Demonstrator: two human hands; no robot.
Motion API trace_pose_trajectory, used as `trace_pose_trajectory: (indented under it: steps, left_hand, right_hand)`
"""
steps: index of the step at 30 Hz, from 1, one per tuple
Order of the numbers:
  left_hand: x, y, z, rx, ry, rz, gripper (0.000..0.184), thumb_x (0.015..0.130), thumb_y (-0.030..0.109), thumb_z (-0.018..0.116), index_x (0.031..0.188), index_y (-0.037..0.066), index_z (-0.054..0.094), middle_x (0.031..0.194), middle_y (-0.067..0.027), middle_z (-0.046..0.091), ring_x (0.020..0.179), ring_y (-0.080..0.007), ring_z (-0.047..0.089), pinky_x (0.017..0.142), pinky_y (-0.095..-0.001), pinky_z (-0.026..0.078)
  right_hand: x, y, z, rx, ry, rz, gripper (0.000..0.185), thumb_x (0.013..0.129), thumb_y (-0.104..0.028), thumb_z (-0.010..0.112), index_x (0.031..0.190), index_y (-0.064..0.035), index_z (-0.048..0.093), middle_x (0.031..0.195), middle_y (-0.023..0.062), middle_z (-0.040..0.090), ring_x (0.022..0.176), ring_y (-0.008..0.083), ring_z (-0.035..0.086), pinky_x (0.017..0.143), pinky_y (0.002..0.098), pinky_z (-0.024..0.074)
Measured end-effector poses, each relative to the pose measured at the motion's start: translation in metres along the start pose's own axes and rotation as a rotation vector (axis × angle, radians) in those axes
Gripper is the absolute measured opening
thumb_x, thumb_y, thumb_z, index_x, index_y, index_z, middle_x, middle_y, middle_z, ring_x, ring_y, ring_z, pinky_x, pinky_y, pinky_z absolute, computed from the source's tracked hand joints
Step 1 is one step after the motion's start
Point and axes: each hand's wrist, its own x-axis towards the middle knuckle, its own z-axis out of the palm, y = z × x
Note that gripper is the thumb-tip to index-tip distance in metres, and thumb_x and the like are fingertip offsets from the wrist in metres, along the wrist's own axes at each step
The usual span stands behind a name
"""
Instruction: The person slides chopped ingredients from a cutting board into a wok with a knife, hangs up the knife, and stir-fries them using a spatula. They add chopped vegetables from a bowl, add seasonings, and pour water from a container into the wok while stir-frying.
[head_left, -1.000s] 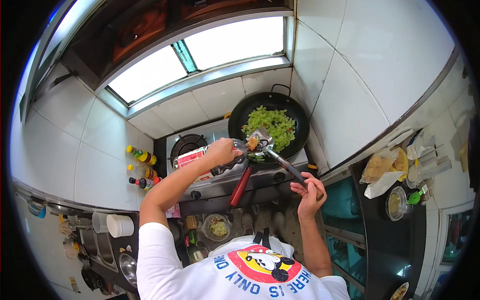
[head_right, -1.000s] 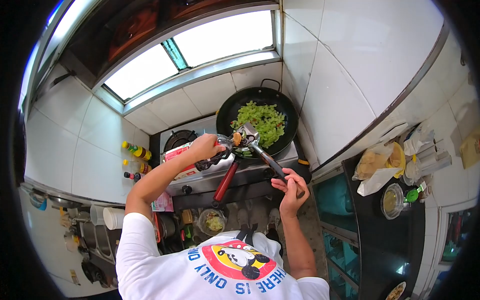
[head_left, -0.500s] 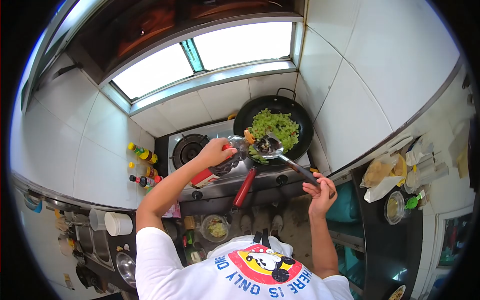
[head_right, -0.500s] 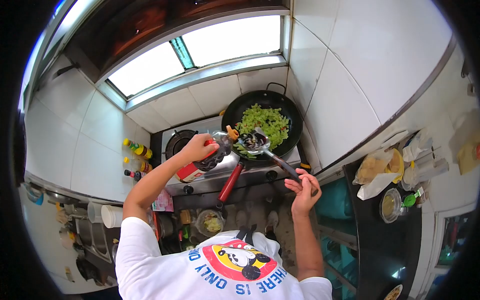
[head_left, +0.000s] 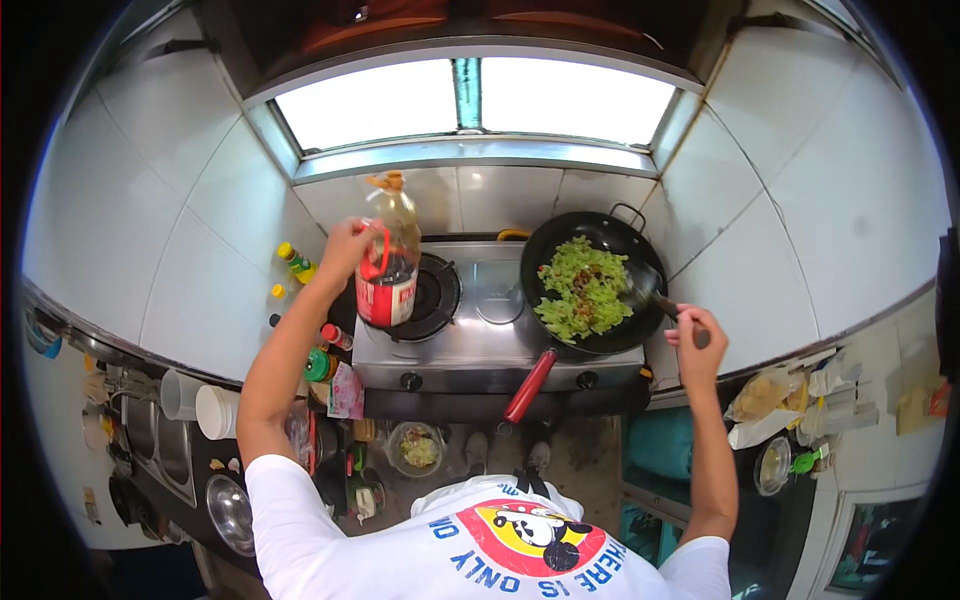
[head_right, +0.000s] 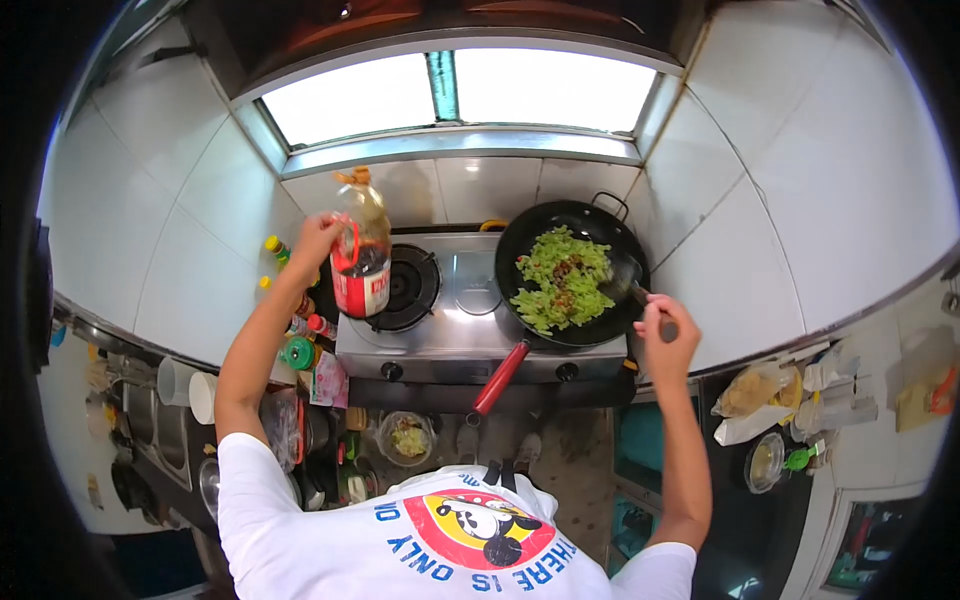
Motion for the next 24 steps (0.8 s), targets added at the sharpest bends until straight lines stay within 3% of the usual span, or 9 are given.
trace_pose_trajectory:
  steps: [4,9,12,13,14,15,18,20,24]
  left_hand:
    - [0.030,-0.017,-0.047,-0.228,0.110,-0.107,0.023,0.089,0.026,0.062,0.083,0.005,0.059,0.066,-0.0013,0.058,0.059,-0.0095,0.055,0.056,-0.0256,0.044]
    - [0.050,-0.010,-0.075,-0.486,0.215,-0.359,0.020,0.083,0.021,0.063,0.100,0.010,0.058,0.096,-0.0077,0.062,0.089,-0.0184,0.060,0.075,-0.0370,0.049]
    - [0.079,-0.036,-0.089,-0.580,0.289,-0.405,0.028,0.079,0.020,0.064,0.105,0.013,0.056,0.105,-0.0089,0.060,0.099,-0.0216,0.057,0.084,-0.0460,0.047]
    - [0.095,-0.060,-0.093,-0.596,0.341,-0.381,0.030,0.078,0.019,0.064,0.106,0.013,0.056,0.105,-0.0085,0.060,0.101,-0.0220,0.057,0.085,-0.0488,0.045]
    - [0.111,-0.086,-0.095,-0.611,0.388,-0.360,0.032,0.078,0.019,0.065,0.107,0.013,0.055,0.106,-0.0082,0.060,0.102,-0.0223,0.056,0.087,-0.0517,0.043]
    - [0.124,-0.111,-0.104,-0.603,0.362,-0.356,0.052,0.074,0.025,0.067,0.122,0.014,0.052,0.127,-0.0053,0.053,0.120,-0.0280,0.044,0.101,-0.0567,0.027]
    - [0.138,-0.150,-0.111,-0.640,0.625,-0.332,0.027,0.074,0.012,0.066,0.101,0.010,0.058,0.099,-0.0065,0.061,0.094,-0.0220,0.059,0.083,-0.0470,0.045]
    - [0.132,-0.156,-0.102,-0.695,0.685,-0.282,0.022,0.073,0.007,0.066,0.094,0.007,0.060,0.093,-0.0062,0.062,0.085,-0.0207,0.060,0.077,-0.0391,0.046]
    - [0.141,-0.200,-0.092,-0.692,0.772,-0.255,0.013,0.070,0.001,0.065,0.082,0.002,0.062,0.083,-0.0067,0.064,0.071,-0.0178,0.060,0.067,-0.0284,0.047]
  right_hand:
    - [0.028,-0.030,-0.010,-0.067,-0.071,0.360,0.015,0.089,-0.013,0.058,0.092,0.0012,0.060,0.076,0.0087,0.062,0.053,0.0165,0.064,0.046,0.0251,0.0531]
    - [0.027,-0.026,0.011,-0.034,-0.074,0.560,0.050,0.090,-0.048,0.052,0.087,0.0015,0.058,0.078,0.0147,0.062,0.049,0.0219,0.064,0.040,0.0266,0.0523]
    - [0.005,-0.005,0.071,0.080,0.136,0.424,0.045,0.094,-0.043,0.050,0.090,0.0014,0.057,0.086,0.0162,0.064,0.052,0.0248,0.065,0.042,0.0277,0.0539]
    - [0.001,-0.009,0.089,0.140,0.196,0.392,0.034,0.095,-0.032,0.052,0.093,0.0016,0.055,0.088,0.0155,0.065,0.053,0.0235,0.065,0.043,0.0277,0.0537]
    - [0.002,-0.010,0.091,0.130,0.218,0.388,0.033,0.095,-0.031,0.052,0.094,0.0016,0.056,0.088,0.0150,0.065,0.054,0.0231,0.065,0.044,0.0273,0.0539]
    - [0.003,-0.013,0.085,0.118,0.240,0.381,0.032,0.095,-0.029,0.052,0.096,0.0017,0.056,0.087,0.0145,0.064,0.055,0.0228,0.065,0.045,0.0270,0.0540]
    - [-0.003,-0.013,0.041,-0.001,0.218,0.325,0.027,0.095,-0.025,0.050,0.094,0.0008,0.057,0.084,0.0119,0.064,0.053,0.0205,0.064,0.045,0.0255,0.0533]
    - [-0.007,-0.013,0.012,-0.185,0.142,0.362,0.027,0.094,-0.028,0.049,0.092,-0.0024,0.057,0.084,0.0096,0.064,0.049,0.0181,0.062,0.044,0.0254,0.0532]
    - [0.006,0.003,0.040,-0.187,0.260,0.372,0.021,0.089,-0.023,0.051,0.087,-0.0031,0.058,0.078,0.0086,0.062,0.048,0.0174,0.061,0.043,0.0248,0.0516]
